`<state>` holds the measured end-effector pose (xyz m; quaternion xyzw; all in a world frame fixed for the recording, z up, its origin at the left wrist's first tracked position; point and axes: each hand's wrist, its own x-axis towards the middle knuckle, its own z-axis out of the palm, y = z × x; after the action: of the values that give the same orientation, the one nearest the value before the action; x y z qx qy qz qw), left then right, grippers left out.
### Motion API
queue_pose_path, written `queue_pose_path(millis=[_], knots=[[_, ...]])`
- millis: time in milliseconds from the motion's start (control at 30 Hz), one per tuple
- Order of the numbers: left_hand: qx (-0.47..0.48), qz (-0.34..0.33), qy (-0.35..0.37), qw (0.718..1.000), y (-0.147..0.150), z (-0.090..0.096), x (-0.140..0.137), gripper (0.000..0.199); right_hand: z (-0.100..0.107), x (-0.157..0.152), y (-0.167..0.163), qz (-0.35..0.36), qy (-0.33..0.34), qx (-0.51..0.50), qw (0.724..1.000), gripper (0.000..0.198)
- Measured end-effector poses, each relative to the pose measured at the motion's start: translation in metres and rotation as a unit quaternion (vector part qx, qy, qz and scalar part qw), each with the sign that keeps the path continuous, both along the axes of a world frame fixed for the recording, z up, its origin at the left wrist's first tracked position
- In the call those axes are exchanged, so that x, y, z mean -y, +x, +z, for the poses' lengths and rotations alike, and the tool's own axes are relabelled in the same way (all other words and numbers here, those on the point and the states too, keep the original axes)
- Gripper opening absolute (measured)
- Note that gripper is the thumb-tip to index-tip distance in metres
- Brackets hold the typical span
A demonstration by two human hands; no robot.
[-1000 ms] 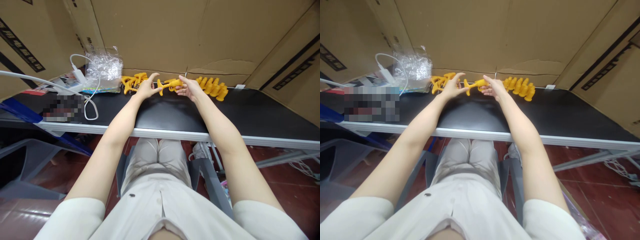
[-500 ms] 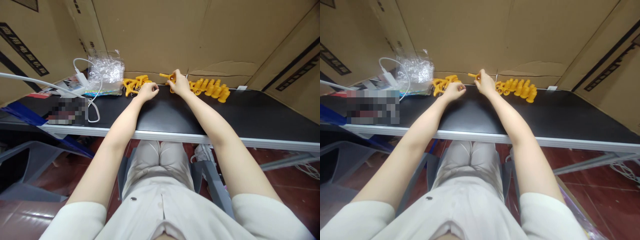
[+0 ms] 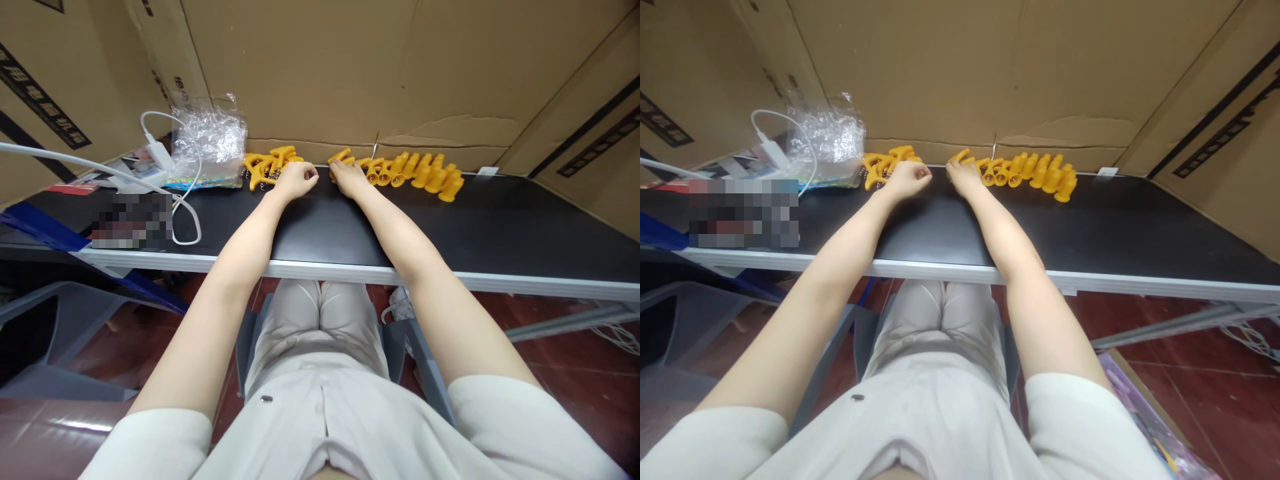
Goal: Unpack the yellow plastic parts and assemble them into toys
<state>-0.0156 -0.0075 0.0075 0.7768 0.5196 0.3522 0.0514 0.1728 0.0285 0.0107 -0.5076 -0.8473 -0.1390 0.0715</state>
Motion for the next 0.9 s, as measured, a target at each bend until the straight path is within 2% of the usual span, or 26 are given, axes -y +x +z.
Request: queue_pose_path(millis=[133, 467, 633, 767, 900], knots=[[-0.006, 0.007, -0.007, 1.000, 0.002, 0.001, 0.003, 0.017, 0.000, -0.002, 0.002, 0.004, -0.025, -0.025, 0.999, 0.060], [-0.005, 0.010, -0.008, 1.000, 0.002, 0.003, 0.004, 0.015, -0.008, -0.009, 0.004, -0.027, -0.009, -0.050, 0.998, 0.049], [-0.017, 0.014, -0.011, 1.000, 0.003, 0.004, 0.007, 0.018, -0.006, -0.008, 0.012, -0.008, -0.021, -0.054, 0.998, 0.058], [-0.037, 0.028, -0.027, 0.999, 0.006, 0.009, 0.013, 0.024, 0.009, -0.006, 0.032, -0.023, 0.040, -0.129, 0.991, 0.059], [-0.046, 0.041, -0.040, 0.997, 0.008, 0.013, 0.017, 0.026, 0.020, -0.004, 0.070, -0.136, 0.120, -0.202, 0.963, 0.060]])
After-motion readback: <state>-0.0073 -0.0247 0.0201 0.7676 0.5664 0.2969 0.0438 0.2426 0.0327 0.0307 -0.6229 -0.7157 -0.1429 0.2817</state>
